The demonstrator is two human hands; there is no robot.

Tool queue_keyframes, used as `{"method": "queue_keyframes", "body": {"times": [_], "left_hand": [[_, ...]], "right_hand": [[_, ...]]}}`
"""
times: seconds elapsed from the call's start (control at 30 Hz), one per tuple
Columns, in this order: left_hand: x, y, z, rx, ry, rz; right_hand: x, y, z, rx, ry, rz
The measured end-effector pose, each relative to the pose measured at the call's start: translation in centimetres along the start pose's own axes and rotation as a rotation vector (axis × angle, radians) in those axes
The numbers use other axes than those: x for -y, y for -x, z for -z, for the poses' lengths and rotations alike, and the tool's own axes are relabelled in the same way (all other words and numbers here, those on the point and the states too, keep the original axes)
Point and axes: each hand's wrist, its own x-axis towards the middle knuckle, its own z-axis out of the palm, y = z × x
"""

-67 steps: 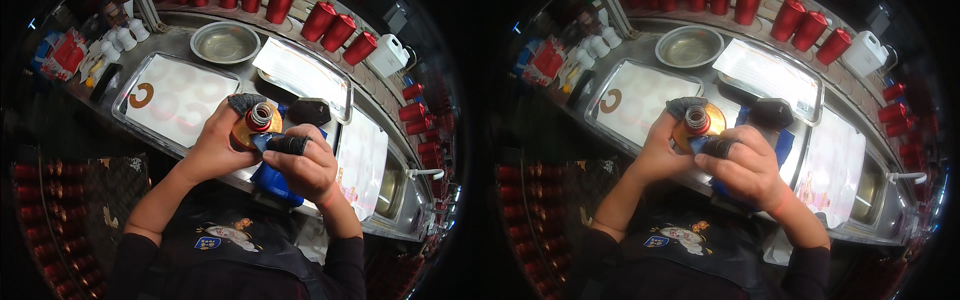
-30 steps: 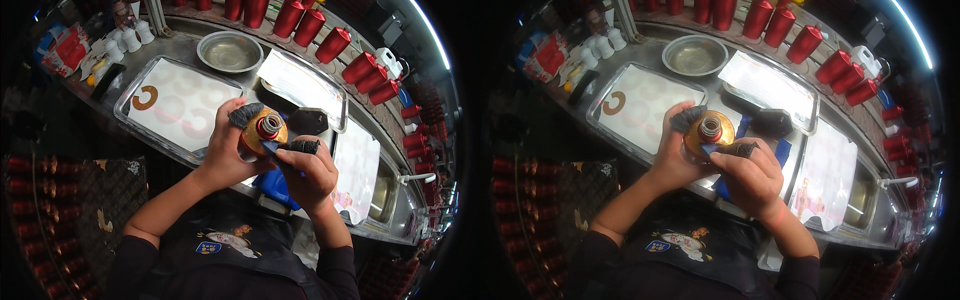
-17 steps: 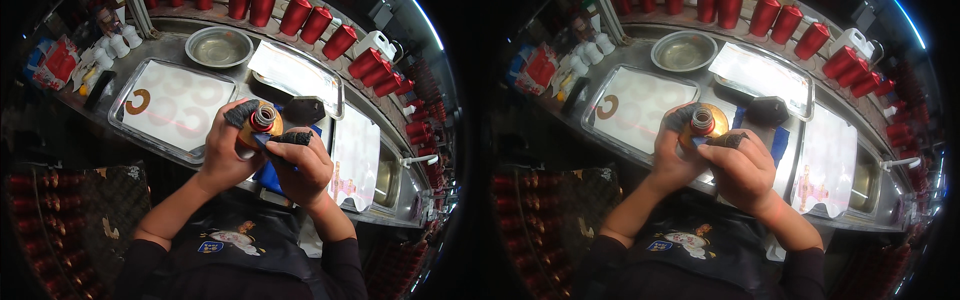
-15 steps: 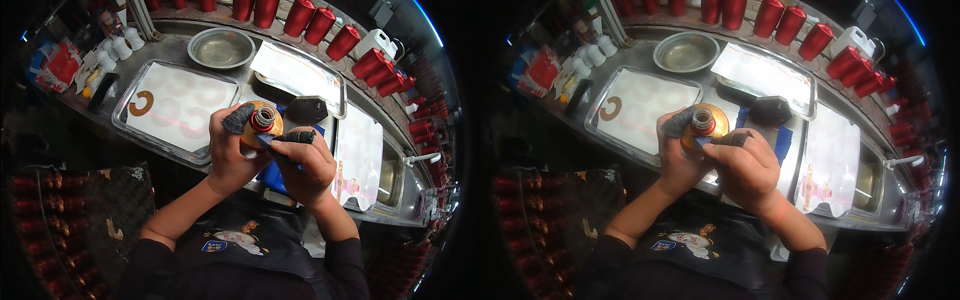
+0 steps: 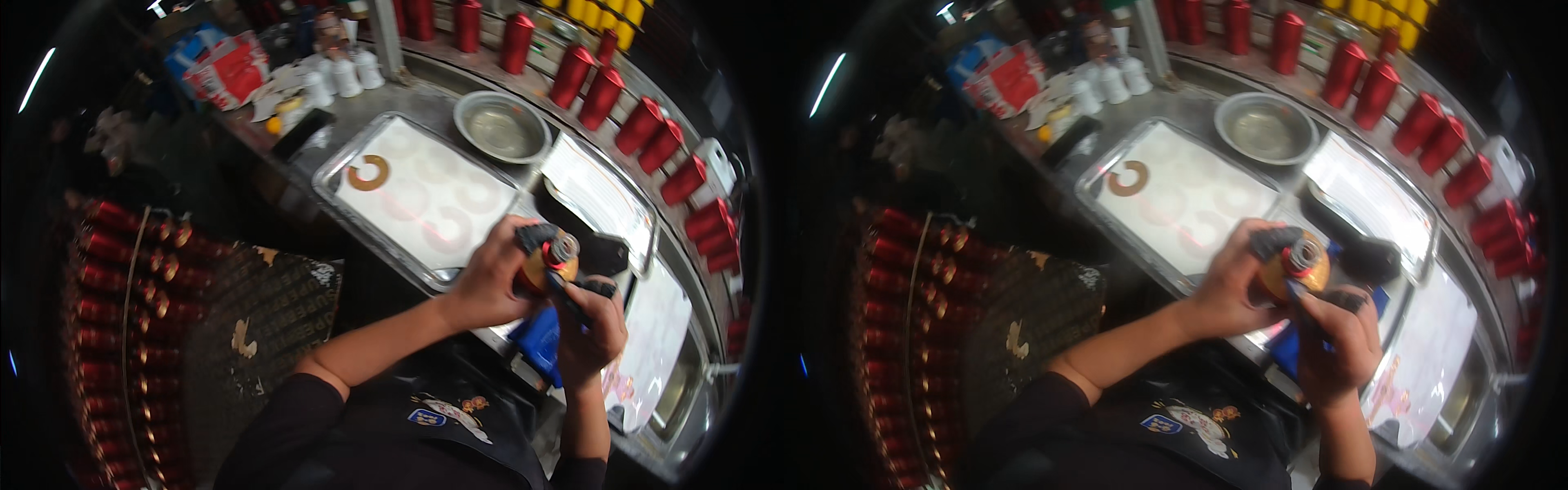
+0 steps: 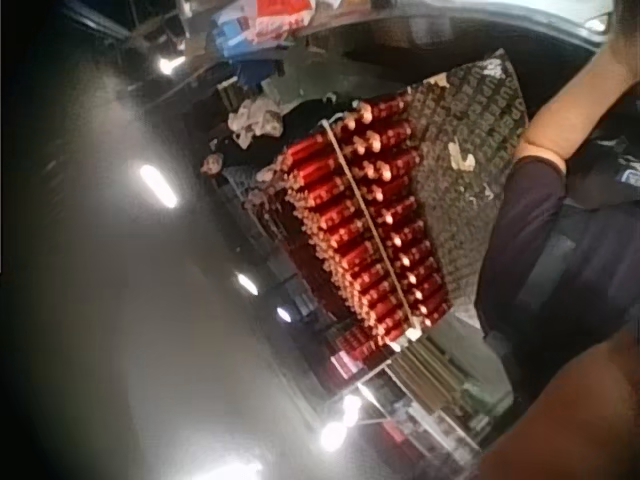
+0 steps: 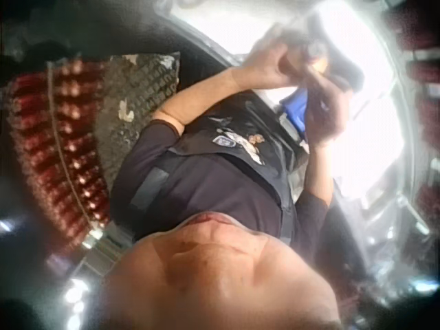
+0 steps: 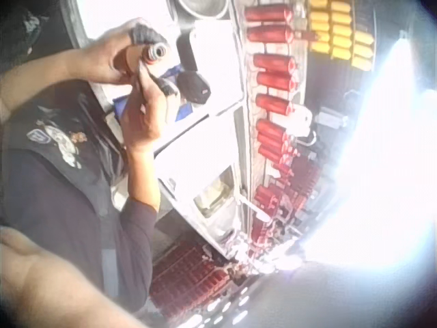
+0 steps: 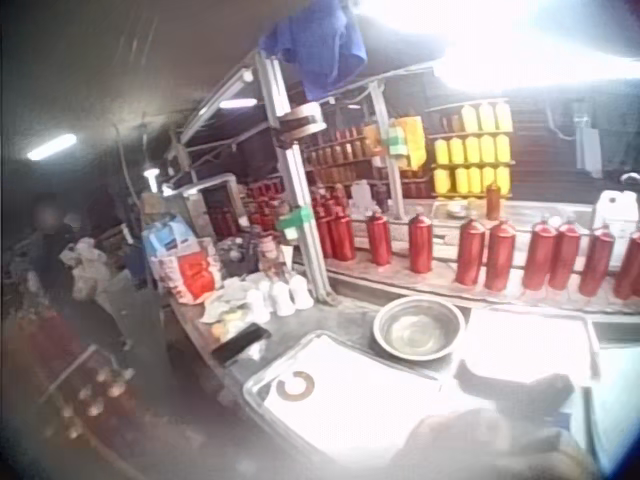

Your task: The person picks up a red bottle, cleans its neck with a cloth, and applies a gold circular label to the bottle's neck. They then apply a rectangular label to the bottle's body, smooth it, and place the bottle on a tray. The person repeats the process with another bottle.

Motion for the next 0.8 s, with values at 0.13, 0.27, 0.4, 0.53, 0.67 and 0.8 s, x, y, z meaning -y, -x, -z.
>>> {"method": "queue_keyframes", "body": {"times": [0.13,0.27,0.4,0.53,0.67,0.8], "left_hand": [[-0.3,0.4,-0.3,-0.085,-0.07,-0.028],[-0.1,0.3,-0.4,-0.001,0.105,0.054],[-1.5,0.7,-1.3,-0.197,-0.062,0.006],[-1.0,0.8,-0.7,-0.136,0.114,0.084],[-0.8,0.8,-2.1,-0.186,0.006,0.023],[-1.1,1.1,-4.2,-0.35,-0.114,0.056]], "right_hand": [[0.0,0.4,0.1,-0.031,0.085,0.027],[-0.6,0.9,0.4,-0.006,0.079,-0.03],[-1.0,1.5,1.0,0.06,0.011,-0.128],[-0.9,1.3,1.0,0.018,0.014,-0.113],[0.0,0.8,0.5,0.08,0.082,-0.031],[1.1,0.6,0.0,0.163,0.167,0.069]]}}
